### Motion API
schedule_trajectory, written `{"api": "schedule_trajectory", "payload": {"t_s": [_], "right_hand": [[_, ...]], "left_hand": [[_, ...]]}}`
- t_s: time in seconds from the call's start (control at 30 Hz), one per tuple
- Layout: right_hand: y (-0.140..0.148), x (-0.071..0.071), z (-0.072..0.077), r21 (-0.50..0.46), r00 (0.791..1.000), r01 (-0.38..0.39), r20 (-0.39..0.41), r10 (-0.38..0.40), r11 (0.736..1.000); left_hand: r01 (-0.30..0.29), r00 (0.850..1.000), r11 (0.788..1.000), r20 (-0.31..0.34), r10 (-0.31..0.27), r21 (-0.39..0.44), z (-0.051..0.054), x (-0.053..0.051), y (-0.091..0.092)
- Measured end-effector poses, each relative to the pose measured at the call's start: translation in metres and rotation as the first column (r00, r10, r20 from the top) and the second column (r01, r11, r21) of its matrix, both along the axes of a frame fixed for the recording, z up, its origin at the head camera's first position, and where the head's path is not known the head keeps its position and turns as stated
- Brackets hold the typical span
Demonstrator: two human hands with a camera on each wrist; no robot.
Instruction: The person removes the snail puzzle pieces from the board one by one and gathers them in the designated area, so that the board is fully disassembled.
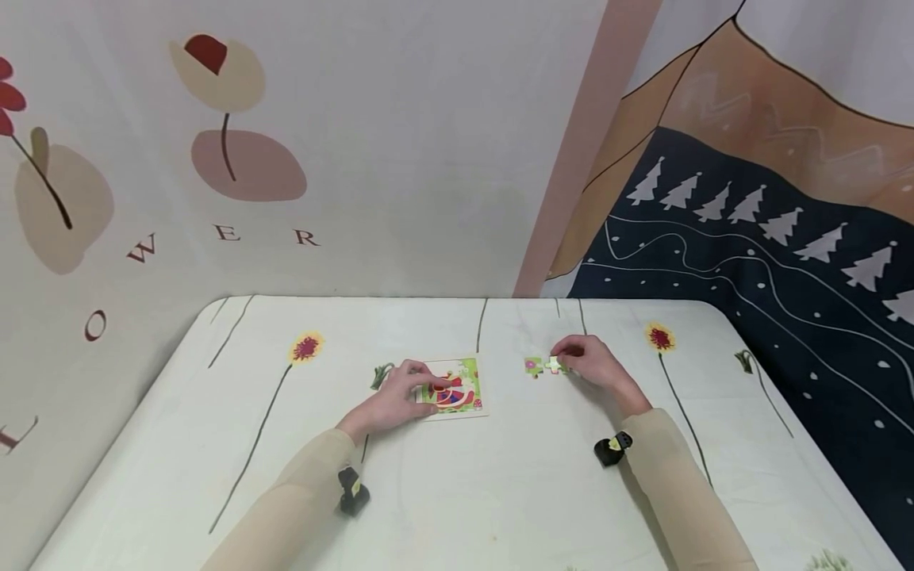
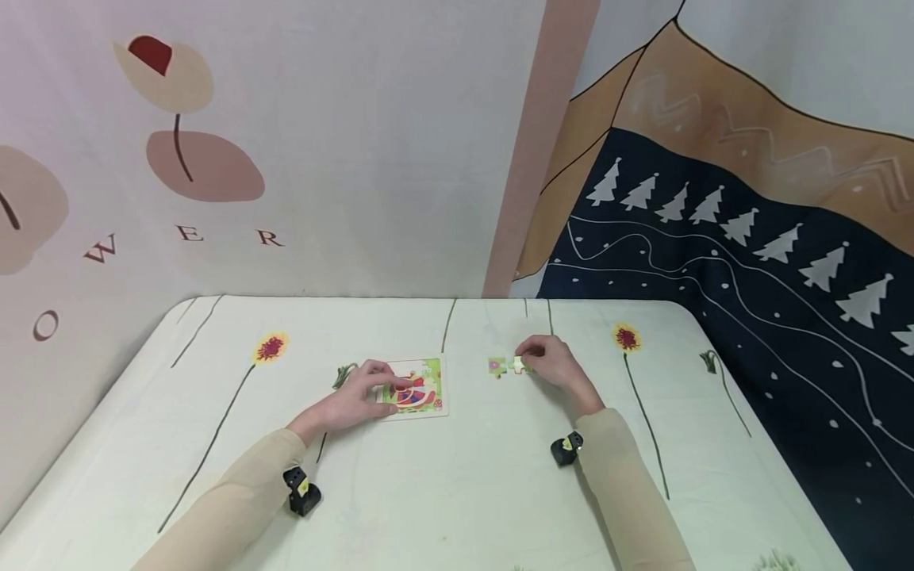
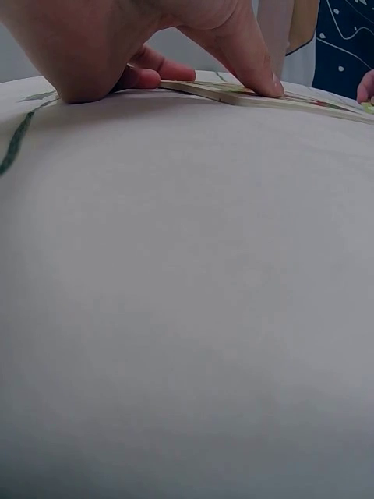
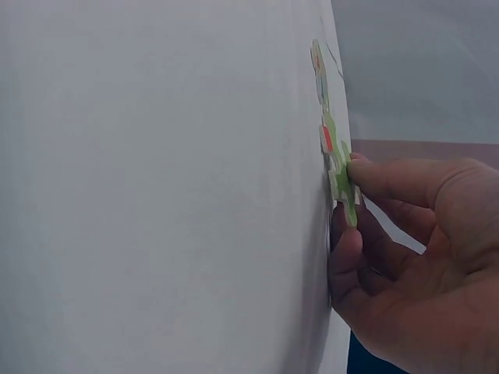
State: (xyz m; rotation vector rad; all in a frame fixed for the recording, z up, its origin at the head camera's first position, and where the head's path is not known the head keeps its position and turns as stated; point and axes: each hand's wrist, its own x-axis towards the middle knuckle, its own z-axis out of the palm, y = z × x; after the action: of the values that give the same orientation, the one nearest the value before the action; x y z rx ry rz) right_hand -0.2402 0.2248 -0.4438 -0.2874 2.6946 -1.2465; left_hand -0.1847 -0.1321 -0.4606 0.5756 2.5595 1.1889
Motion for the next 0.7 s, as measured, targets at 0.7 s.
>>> {"api": "schedule_trajectory", "payload": {"t_s": [0.7], "right_hand": [[0.0032, 0.0020, 0.0006, -0.016, 1.000, 0.024, -0.007, -0.024, 1.000]], "left_hand": [[-0.015, 1.000, 1.000, 0.009, 0.015, 0.000, 0.0014, 0.0013, 0.0020]]}}
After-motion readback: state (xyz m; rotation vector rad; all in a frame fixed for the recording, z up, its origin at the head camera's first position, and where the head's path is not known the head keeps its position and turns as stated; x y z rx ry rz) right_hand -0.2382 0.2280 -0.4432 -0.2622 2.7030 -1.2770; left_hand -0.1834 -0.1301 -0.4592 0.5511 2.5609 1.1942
